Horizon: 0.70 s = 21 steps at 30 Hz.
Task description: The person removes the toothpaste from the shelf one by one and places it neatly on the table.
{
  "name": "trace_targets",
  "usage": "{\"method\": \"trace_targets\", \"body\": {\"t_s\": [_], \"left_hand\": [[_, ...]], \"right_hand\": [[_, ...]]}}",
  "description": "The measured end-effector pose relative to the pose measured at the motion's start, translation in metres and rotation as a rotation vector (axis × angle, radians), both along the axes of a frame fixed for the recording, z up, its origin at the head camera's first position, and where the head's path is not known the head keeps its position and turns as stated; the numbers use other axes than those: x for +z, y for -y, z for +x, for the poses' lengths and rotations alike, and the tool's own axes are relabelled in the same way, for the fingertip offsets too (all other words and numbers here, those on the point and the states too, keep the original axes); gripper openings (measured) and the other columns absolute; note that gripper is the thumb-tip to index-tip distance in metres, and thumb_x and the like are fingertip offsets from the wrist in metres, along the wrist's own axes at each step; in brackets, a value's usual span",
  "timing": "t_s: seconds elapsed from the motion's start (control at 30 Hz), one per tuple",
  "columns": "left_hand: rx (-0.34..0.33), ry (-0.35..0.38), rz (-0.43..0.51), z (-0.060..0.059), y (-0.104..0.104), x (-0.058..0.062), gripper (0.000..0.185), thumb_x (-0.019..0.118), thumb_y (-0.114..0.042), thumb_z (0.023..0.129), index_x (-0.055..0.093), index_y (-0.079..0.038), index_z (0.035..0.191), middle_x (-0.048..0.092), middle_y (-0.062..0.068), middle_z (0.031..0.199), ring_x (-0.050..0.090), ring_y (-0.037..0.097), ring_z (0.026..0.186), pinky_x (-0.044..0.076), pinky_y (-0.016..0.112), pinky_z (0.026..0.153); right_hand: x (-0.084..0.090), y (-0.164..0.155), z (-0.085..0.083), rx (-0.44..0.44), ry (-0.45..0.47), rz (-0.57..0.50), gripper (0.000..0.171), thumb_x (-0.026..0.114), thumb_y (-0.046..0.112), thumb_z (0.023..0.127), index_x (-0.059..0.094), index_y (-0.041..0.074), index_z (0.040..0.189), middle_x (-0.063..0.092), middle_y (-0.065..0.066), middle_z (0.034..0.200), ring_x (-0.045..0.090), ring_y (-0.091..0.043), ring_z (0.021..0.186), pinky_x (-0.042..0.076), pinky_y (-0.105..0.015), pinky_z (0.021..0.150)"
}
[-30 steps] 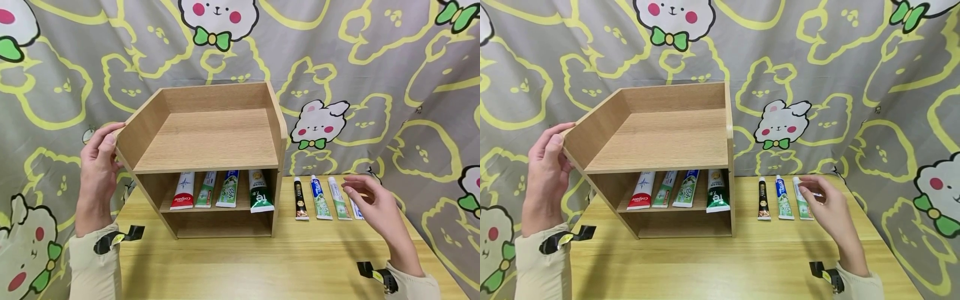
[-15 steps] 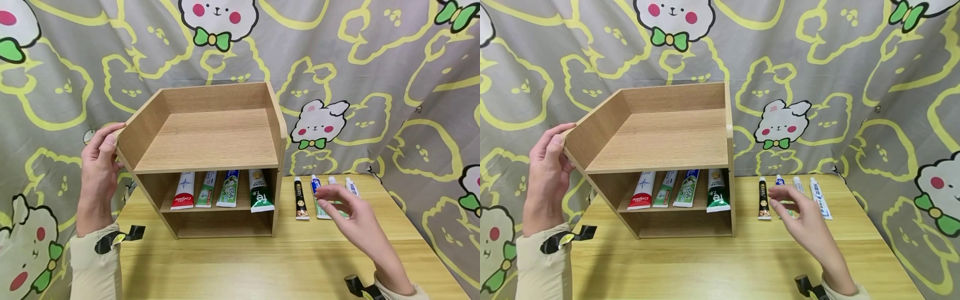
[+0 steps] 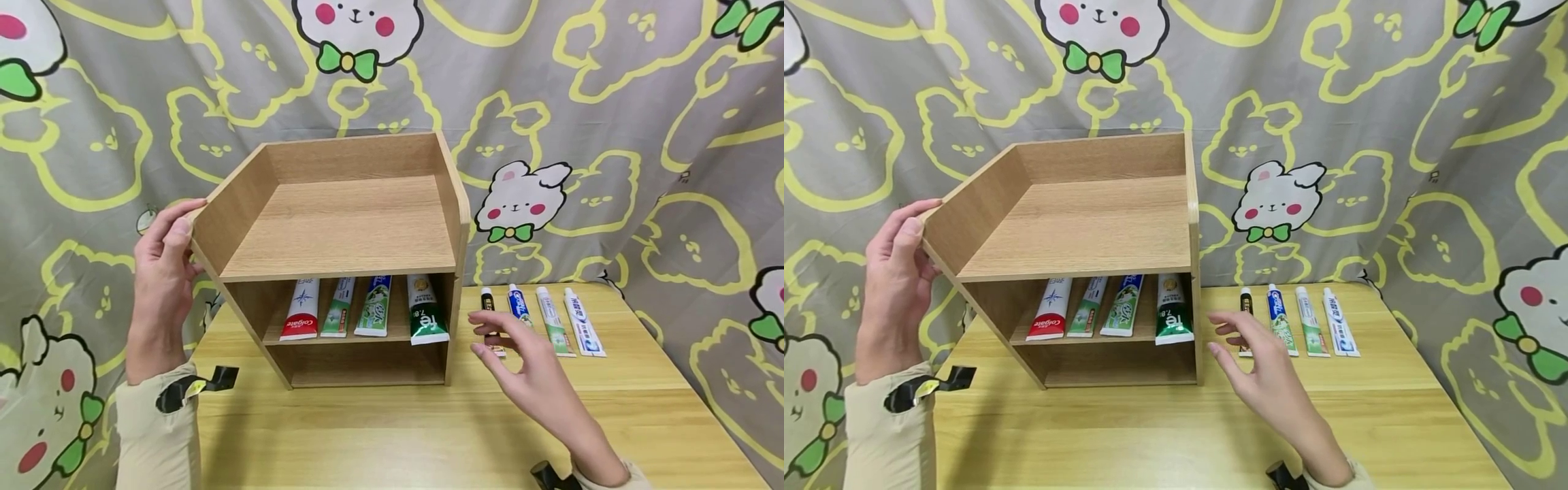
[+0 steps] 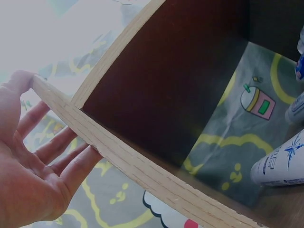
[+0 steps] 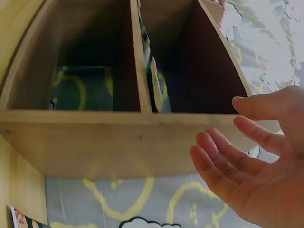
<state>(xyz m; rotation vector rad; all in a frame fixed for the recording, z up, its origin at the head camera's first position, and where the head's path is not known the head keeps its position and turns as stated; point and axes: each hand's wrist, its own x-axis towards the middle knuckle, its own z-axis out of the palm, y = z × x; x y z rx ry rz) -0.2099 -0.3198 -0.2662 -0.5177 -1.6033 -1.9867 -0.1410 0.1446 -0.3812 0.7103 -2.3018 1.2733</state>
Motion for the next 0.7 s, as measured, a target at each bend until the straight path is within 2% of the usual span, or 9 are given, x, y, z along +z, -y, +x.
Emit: {"method": "trace_targets", "body": {"t_s": [0.2,0.43,0.7], "left_hand": [[0.034,0.013,-0.015,-0.001,0.0,0.0,0.035,0.057,-0.014,0.102,0.064,0.001,0.133,0.055,0.017,0.124,0.059,0.026,0.094,0.059,0.028,0.058],[0.031,0.013,-0.004,-0.001,0.001,0.001,0.035,0.058,-0.014,0.102,0.064,0.001,0.133,0.055,0.017,0.124,0.059,0.026,0.093,0.059,0.028,0.057],[0.011,0.007,0.0,-0.002,0.001,0.001,0.034,0.058,-0.012,0.101,0.064,0.002,0.132,0.056,0.017,0.123,0.06,0.026,0.092,0.059,0.028,0.056]], "right_hand": [[-0.001,0.018,0.002,0.011,-0.072,0.043,0.037,0.074,0.006,0.095,0.065,0.013,0.131,0.065,0.003,0.128,0.063,-0.014,0.112,0.055,-0.025,0.089],[-0.001,0.051,0.0,0.025,-0.136,0.108,0.035,0.072,0.012,0.097,0.065,0.009,0.131,0.062,-0.007,0.135,0.06,-0.021,0.124,0.051,-0.037,0.103],[-0.008,0.081,-0.011,-0.059,-0.26,0.221,0.037,0.073,0.007,0.093,0.065,0.01,0.129,0.059,-0.017,0.134,0.06,-0.033,0.121,0.054,-0.047,0.097]]}}
